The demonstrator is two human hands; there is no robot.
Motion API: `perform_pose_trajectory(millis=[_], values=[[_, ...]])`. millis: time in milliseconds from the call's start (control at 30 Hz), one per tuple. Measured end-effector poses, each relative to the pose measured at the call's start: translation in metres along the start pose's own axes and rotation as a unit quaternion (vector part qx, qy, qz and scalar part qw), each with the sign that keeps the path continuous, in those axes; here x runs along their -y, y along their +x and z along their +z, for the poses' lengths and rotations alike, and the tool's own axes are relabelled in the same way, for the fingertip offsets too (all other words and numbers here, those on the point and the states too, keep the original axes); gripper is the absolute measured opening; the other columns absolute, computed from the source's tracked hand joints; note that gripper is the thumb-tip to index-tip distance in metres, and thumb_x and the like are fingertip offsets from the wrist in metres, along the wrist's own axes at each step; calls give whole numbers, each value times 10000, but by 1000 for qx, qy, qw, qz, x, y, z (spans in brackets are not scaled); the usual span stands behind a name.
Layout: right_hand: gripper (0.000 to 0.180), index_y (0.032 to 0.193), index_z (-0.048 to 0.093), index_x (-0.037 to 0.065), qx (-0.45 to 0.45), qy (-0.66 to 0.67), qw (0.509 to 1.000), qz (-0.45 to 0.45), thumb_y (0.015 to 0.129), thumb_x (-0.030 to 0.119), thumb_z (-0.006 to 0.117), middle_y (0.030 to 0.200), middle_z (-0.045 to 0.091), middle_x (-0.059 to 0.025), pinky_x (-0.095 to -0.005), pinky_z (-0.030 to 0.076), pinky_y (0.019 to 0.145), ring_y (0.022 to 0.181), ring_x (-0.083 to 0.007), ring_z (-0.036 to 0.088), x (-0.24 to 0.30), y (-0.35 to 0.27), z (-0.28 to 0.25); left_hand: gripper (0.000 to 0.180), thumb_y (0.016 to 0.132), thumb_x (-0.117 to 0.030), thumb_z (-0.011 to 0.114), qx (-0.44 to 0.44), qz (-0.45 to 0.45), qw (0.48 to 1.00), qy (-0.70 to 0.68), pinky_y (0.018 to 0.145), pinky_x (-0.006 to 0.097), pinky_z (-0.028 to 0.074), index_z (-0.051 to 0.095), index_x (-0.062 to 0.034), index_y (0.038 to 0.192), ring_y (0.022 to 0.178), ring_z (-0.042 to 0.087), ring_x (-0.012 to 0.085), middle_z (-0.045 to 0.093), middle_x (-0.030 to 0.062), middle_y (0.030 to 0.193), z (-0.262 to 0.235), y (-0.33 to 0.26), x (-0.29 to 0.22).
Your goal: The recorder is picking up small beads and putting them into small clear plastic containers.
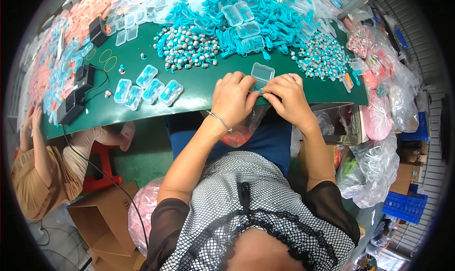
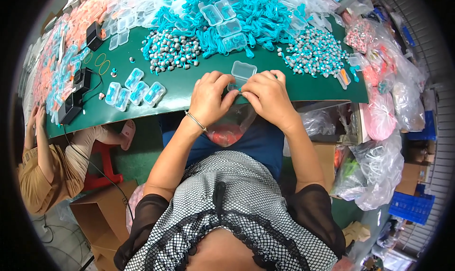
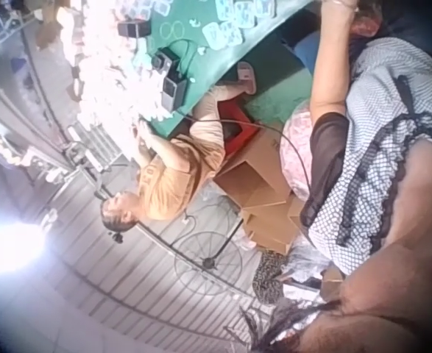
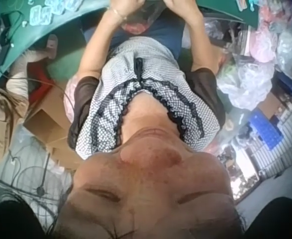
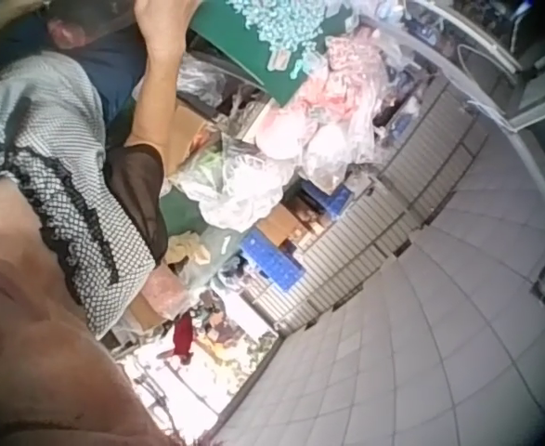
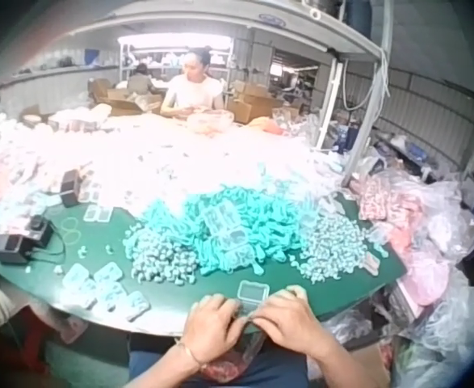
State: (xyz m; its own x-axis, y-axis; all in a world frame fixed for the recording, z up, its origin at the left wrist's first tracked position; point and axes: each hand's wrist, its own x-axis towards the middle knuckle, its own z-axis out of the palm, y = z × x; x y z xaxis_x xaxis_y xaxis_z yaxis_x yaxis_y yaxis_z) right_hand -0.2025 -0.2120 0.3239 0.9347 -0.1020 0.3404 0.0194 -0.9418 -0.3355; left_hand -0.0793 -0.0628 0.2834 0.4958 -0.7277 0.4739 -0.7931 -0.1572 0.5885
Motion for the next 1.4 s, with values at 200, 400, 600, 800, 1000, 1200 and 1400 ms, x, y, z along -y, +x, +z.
perform_pose_trajectory(millis=[200, 400, 600, 800, 1000, 1200, 1400], values=[[57, 874, 703, 111, -92, 28, 993, 67, 840, 143, 670, 816, 673, -41, -414, 419, 738, 806, -251, 632, -29, 21, 8, 436, 780, -217, 752, 58, 7, 998, 23, 766, 428, 448, 621, -120, 1184, 907, 587, 302, 591, 87, 930, -12, 6, 2], [209, 867, 721, 104, -108, -95, 974, 175, 793, 298, 747, 806, 675, -68, -459, 487, 710, 807, -290, 653, -60, 50, 34, 431, 773, -251, 765, 102, 8, 994, 35, 762, 427, 441, 635, -114, 1160, 922, 586, 300, 582, 94, 928, -10, 7, -1], [191, 908, 710, 44, -66, -78, 974, 202, 789, 191, 736, 821, 669, -105, -375, 504, 653, 723, -248, 649, -60, 46, 23, 407, 772, -265, 771, 87, 2, 996, 20, 774, 425, 435, 640, -120, 1129, 935, 582, 297, 581, 88, 929, -11, 3, 1], [124, 888, 701, 31, -84, 118, 974, 176, 768, 61, 713, 818, 664, -82, -307, 502, 642, 714, -192, 645, -41, 14, -5, 408, 754, -256, 785, 69, -9, 998, 2, 779, 421, 425, 642, -126, 1113, 919, 580, 285, 587, 70, 919, -9, 3, 5], [144, 908, 708, 55, -65, 44, 997, 3, 766, 54, 735, 893, 680, -58, -344, 438, 822, 852, -216, 634, -18, 3, 1, 423, 726, -245, 803, 63, -15, 998, -21, 772, 408, 418, 647, -123, 1100, 888, 585, 265, 599, 41, 886, -7, 2, 5], [144, 907, 696, 110, -61, -53, 996, -28, 769, 109, 740, 919, 669, -41, -394, 404, 844, 887, -241, 610, -6, 4, 0, 439, 710, -239, 810, 56, -13, 998, -23, 773, 405, 418, 646, -112, 1097, 884, 588, 257, 609, 34, 886, -6, 1, 6], [164, 935, 686, 92, -56, -47, 996, -42, 777, 101, 729, 915, 655, -48, -389, 423, 819, 887, -249, 606, -10, 2, 5, 434, 714, -238, 804, 49, -5, 999, -21, 762, 400, 417, 645, -106, 1096, 880, 586, 259, 606, 40, 883, -7, 4, 8]])
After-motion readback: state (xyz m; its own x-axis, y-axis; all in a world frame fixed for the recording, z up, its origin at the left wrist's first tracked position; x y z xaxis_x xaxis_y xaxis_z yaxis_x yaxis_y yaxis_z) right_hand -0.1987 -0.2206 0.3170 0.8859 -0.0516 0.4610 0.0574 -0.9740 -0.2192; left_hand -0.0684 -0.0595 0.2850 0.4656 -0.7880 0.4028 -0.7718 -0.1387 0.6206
